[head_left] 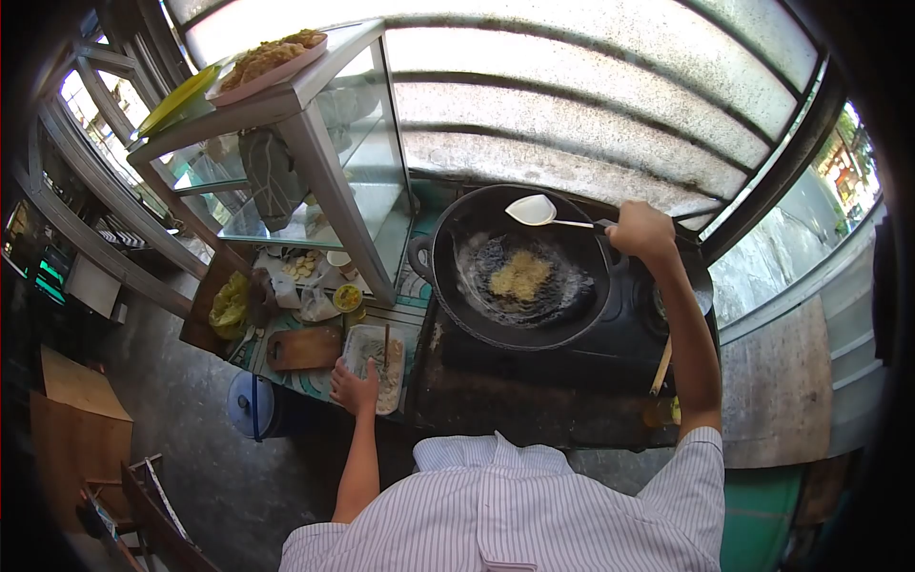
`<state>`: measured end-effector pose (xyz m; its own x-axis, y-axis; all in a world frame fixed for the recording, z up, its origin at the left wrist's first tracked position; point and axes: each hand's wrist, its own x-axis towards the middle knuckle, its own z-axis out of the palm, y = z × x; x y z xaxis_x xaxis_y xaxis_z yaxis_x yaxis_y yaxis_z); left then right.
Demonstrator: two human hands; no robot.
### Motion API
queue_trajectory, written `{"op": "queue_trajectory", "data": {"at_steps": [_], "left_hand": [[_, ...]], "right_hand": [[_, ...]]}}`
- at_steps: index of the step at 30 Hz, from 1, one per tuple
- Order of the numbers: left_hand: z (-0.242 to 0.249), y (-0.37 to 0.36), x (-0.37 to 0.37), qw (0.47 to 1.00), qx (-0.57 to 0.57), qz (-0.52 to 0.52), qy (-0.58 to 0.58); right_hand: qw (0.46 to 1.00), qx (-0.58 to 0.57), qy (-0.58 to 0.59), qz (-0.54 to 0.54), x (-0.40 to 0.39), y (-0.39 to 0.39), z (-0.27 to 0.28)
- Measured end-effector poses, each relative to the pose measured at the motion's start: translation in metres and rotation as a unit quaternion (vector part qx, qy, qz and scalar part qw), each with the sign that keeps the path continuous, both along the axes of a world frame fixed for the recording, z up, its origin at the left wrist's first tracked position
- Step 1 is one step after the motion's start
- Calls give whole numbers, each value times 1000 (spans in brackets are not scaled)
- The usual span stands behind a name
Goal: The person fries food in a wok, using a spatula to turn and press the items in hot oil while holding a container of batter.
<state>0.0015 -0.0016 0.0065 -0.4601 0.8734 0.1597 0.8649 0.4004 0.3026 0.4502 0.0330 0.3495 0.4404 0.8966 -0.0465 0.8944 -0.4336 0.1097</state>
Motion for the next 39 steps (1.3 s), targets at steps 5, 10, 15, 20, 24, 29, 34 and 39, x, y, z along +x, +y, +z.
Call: {"op": "queue_trajectory", "data": {"at_steps": [5, 10, 15, 20, 24, 29, 34, 39], "left_hand": [[-2, 1, 0, 1000, -2, 1, 5], [-1, 2, 1, 1000, -18, 5, -3], [3, 1, 2, 999, -32, 4, -7], [0, 0, 1, 1000, -19, 2, -1], [-1, 0, 1, 1000, -13, 2, 5], [1, 1, 2, 1000, -19, 4, 0], [3, 1, 3, 1000, -15, 2, 1], [3, -1, 3, 1000, -21, 2, 6]], "right_hand": [[999, 3, -22, -25, 14, -26, -1], [1000, 19, 5, 7, 9, -50, -15], [998, 26, 36, 51, 0, -56, -49], [997, 45, 19, 63, 0, -60, -72], [997, 45, 37, 54, -1, -62, -73], [995, 49, 52, 67, -7, -63, -70], [993, 37, 70, 88, -18, -47, -60], [989, 90, 60, 103, -32, -21, -53]]}}
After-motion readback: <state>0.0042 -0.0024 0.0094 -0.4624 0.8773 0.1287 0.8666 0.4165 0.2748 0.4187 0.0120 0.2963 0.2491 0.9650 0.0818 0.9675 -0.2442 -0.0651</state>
